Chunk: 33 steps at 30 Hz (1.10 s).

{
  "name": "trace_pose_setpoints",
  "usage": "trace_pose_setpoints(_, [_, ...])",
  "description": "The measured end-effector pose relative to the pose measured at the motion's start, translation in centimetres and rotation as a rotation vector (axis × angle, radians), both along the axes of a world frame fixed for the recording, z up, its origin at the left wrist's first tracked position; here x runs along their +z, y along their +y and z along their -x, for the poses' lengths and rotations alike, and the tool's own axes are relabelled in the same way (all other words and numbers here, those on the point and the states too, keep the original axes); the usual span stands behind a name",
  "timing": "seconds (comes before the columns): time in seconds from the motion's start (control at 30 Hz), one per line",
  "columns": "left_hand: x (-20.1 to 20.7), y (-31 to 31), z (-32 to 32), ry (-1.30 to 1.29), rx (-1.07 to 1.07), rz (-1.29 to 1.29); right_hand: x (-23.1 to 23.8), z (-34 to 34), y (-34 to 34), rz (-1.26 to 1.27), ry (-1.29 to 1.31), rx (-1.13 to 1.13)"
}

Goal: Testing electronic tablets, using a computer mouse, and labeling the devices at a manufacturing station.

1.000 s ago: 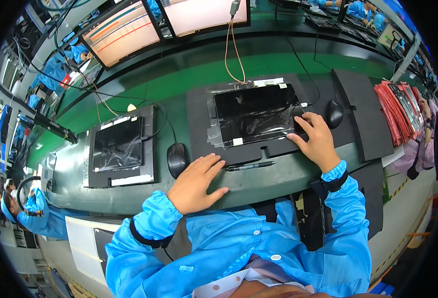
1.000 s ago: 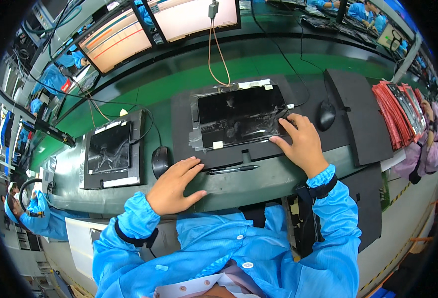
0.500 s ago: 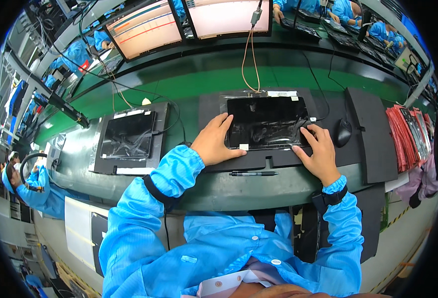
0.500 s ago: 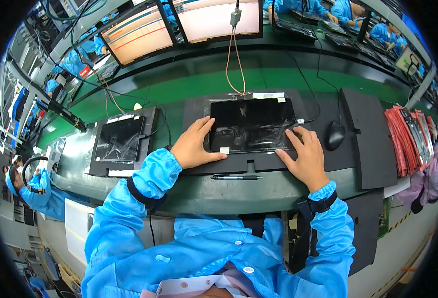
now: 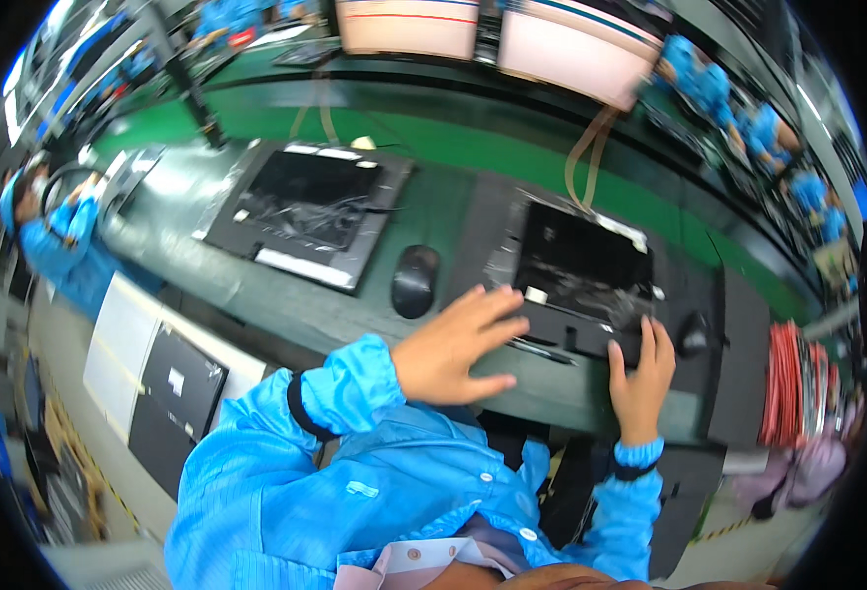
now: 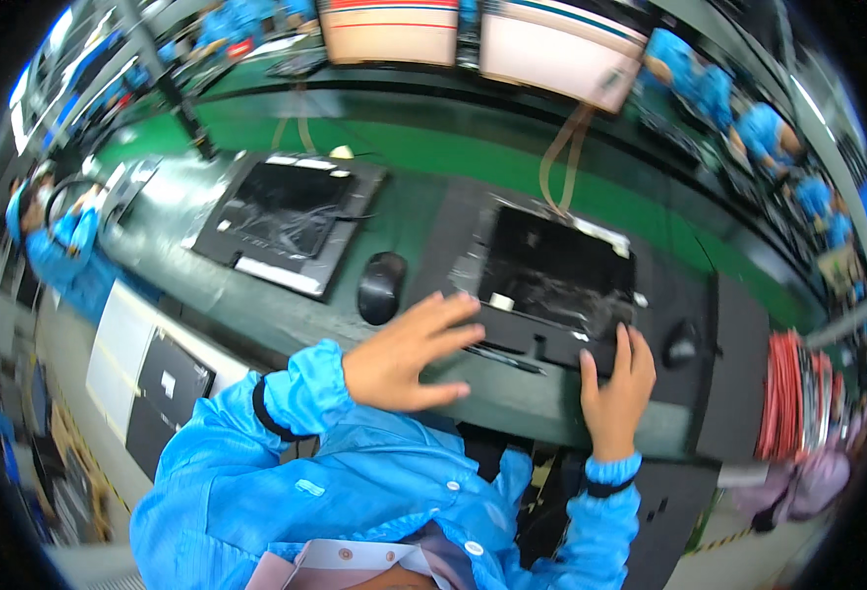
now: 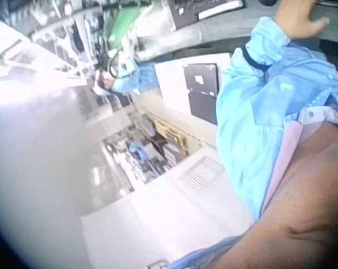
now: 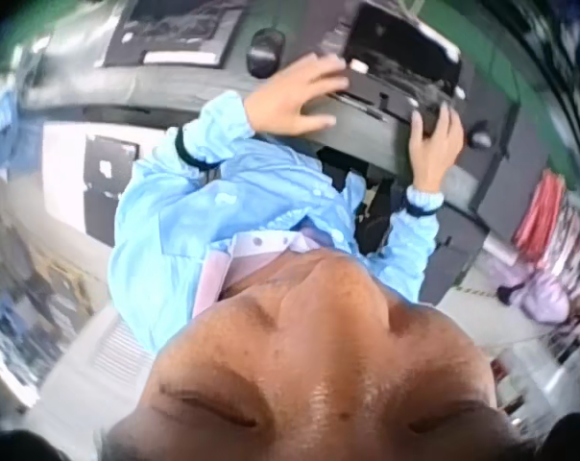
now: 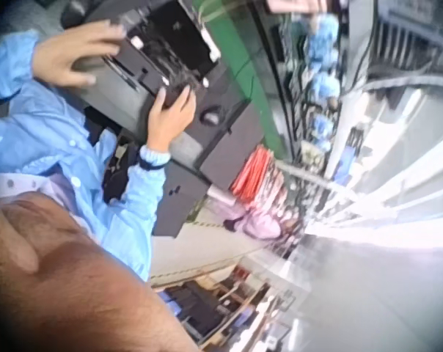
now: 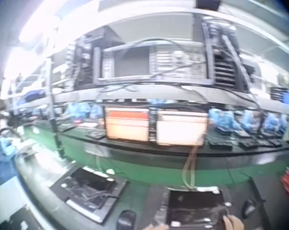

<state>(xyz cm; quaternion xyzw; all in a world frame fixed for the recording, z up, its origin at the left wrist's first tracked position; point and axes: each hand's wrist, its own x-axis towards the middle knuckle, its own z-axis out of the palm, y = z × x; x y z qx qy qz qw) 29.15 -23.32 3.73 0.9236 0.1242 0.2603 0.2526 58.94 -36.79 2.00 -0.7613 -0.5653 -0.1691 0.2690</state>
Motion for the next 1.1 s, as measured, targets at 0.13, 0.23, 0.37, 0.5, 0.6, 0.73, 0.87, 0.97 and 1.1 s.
trace_pose_setpoints(0.13, [-0.4,-0.7,5.7,-0.059,0.137,0.084,2.2,5.2,0.5,0.013,0.06,0.273])
trace_pose_setpoints(0.23, [-1.4,2.4,10.5,-0.075,0.421,-0.035,5.2,8.8,3.0,0.024,0.082,0.508])
trace_pose_setpoints(0.37, [-2.8,7.5,15.0,-0.174,0.939,-0.004,6.6,13.7,10.3,0.007,0.065,0.754])
trace_pose_setpoints(0.5, [-2.1,8.5,17.1,-1.076,0.763,1.125,4.4,19.8,20.8,-0.005,0.031,0.859])
trace_pose_setpoints(0.6, [-0.3,8.7,18.6,-1.21,0.614,1.565,2.4,23.6,26.3,0.175,0.002,0.745])
trace_pose_setpoints(0.73, [0.8,8.8,19.5,-1.266,0.594,1.692,0.7,25.6,29.4,0.137,0.028,0.727])
trace_pose_setpoints(0.87, [0.8,9.2,20.0,-1.257,0.556,1.77,0.3,25.3,29.9,0.246,-0.028,0.613])
trace_pose_setpoints(0.97, [0.8,9.4,20.0,-1.254,0.515,1.81,1.4,24.9,30.1,0.312,0.01,0.703])
trace_pose_setpoints(1.1, [0.6,9.5,19.7,-1.306,0.564,1.864,4.7,25.0,29.9,0.346,0.055,0.731])
